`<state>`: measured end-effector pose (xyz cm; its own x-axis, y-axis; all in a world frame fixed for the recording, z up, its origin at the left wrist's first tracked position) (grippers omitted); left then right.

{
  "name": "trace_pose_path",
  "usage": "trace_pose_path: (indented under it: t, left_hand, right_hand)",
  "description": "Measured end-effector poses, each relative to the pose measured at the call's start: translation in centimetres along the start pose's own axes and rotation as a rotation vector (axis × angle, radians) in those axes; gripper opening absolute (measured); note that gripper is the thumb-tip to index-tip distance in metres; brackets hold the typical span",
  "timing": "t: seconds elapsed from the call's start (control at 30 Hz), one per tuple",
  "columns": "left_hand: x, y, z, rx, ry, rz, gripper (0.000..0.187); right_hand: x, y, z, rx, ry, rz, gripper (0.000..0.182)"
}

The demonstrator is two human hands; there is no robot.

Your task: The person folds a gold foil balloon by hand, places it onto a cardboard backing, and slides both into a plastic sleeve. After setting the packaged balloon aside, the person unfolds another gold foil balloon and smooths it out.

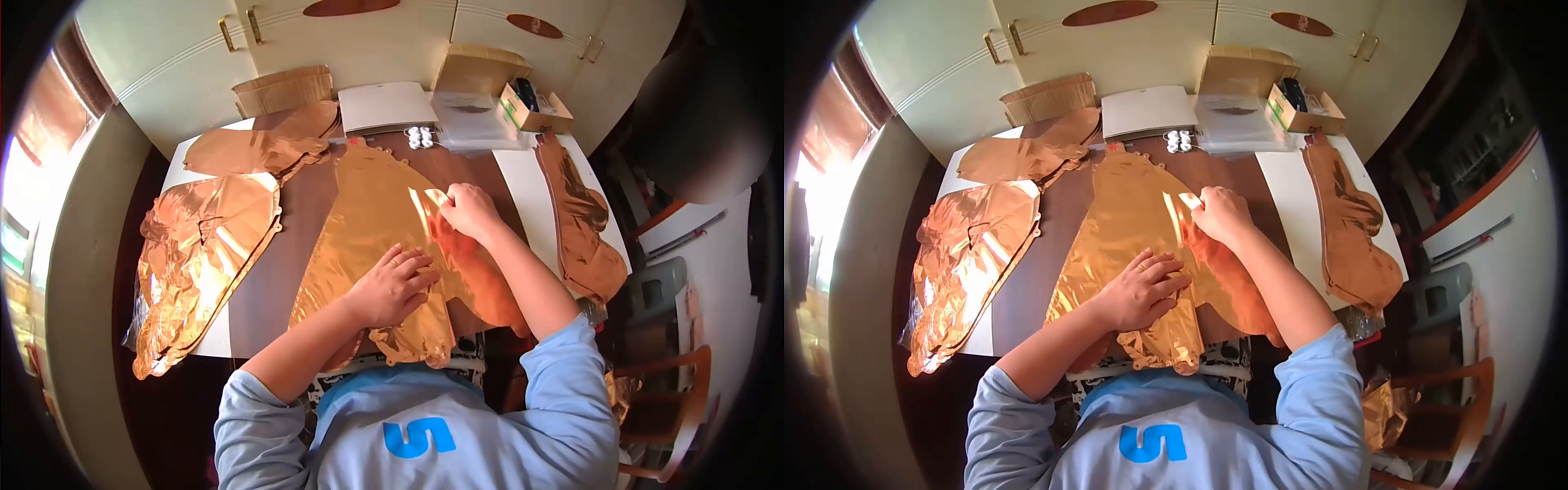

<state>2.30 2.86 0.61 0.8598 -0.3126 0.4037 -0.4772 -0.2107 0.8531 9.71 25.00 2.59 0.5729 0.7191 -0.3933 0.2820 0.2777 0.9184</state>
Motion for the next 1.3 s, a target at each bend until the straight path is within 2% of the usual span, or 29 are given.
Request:
trace_pose_path:
  t: [0.07, 0.17, 0.2, 0.27, 0.3, 0.4, 0.43, 0.53, 0.7, 0.8, 0.83, 0.97, 1.07, 1.2, 1.27, 1.3]
  left_hand:
    - [0.0, 0.2, -0.2, 0.008, 0.007, 0.009, 0.046]
    - [0.1, 0.1, 0.2, 0.018, -0.008, -0.008, 0.046]
    - [0.0, 0.1, 0.1, 0.019, -0.016, -0.001, 0.046]
    - [-0.3, 0.1, -0.3, 0.03, -0.034, 0.008, 0.046]
    - [-0.2, 0.1, -0.3, 0.018, -0.022, 0.006, 0.046]
    - [0.3, 0.2, 0.2, -0.018, 0.014, 0.007, 0.046]
    - [0.4, 0.2, 0.3, -0.024, 0.015, 0.006, 0.046]
    - [0.4, 0.1, 0.1, -0.018, 0.006, 0.003, 0.046]
    - [0.2, 0.3, -0.2, -0.009, -0.011, 0.001, 0.047]
    - [0.2, 0.1, -0.1, 0.004, -0.011, -0.007, 0.048]
    - [0.2, 0.1, 0.0, 0.005, -0.016, -0.003, 0.048]
    - [0.3, 0.2, -0.1, 0.032, 0.007, 0.048, 0.047]
    - [0.3, 2.3, 0.5, 0.172, -0.006, 0.236, 0.048]
    - [-2.1, 5.1, 5.0, 0.423, 0.271, 0.17, 0.057]
    - [-2.2, 6.3, 7.4, 0.341, 0.459, -0.079, 0.057]
    - [-2.4, 6.2, 8.6, 0.256, 0.467, -0.143, 0.058]
  right_hand:
    - [-2.3, 1.7, 0.3, -0.025, 0.002, -0.117, 0.02]
    - [-1.8, -1.2, -0.3, -0.277, 0.232, -0.837, 0.017]
    - [-1.7, -1.9, -0.6, -0.373, 0.214, -0.988, 0.021]
    - [-0.7, -1.8, -0.7, -0.253, 0.225, -1.069, 0.024]
    - [0.0, -1.5, -0.8, -0.1, 0.218, -0.96, 0.025]
    - [1.2, -1.5, -0.4, 0.231, 0.557, -0.269, 0.024]
    - [0.9, -1.7, 0.1, 0.281, 0.623, -0.236, 0.028]
    - [0.4, -2.6, 0.9, 0.145, 0.628, -0.153, 0.032]
    - [-1.2, -3.5, 1.3, 0.11, 0.753, 0.087, 0.046]
    - [-1.7, -3.7, 1.4, 0.05, 0.738, 0.114, 0.05]
    - [-1.9, -3.8, 1.5, -0.053, 0.716, 0.165, 0.054]
    - [-2.2, -4.1, 1.7, -0.126, 0.659, 0.185, 0.06]
    - [-2.3, -3.7, 1.8, -0.189, 0.622, 0.179, 0.064]
    - [-2.1, -3.6, 2.0, -0.259, 0.574, 0.198, 0.066]
    - [-1.8, -3.6, 2.1, -0.255, 0.557, 0.199, 0.067]
    - [-1.6, -3.6, 2.2, -0.251, 0.554, 0.199, 0.068]
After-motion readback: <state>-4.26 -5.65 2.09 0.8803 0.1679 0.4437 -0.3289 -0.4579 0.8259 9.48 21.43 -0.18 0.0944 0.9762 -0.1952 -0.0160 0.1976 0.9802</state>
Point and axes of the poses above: each hand's wrist, its own z-axis away from the middle knuckle, its own y-axis out of the back of the hand, x = y × z, the point moved 3 cm from there along -z, towards the middle knuckle, and after that the axes turned 2 degrees about y, right-handed, at the moved point
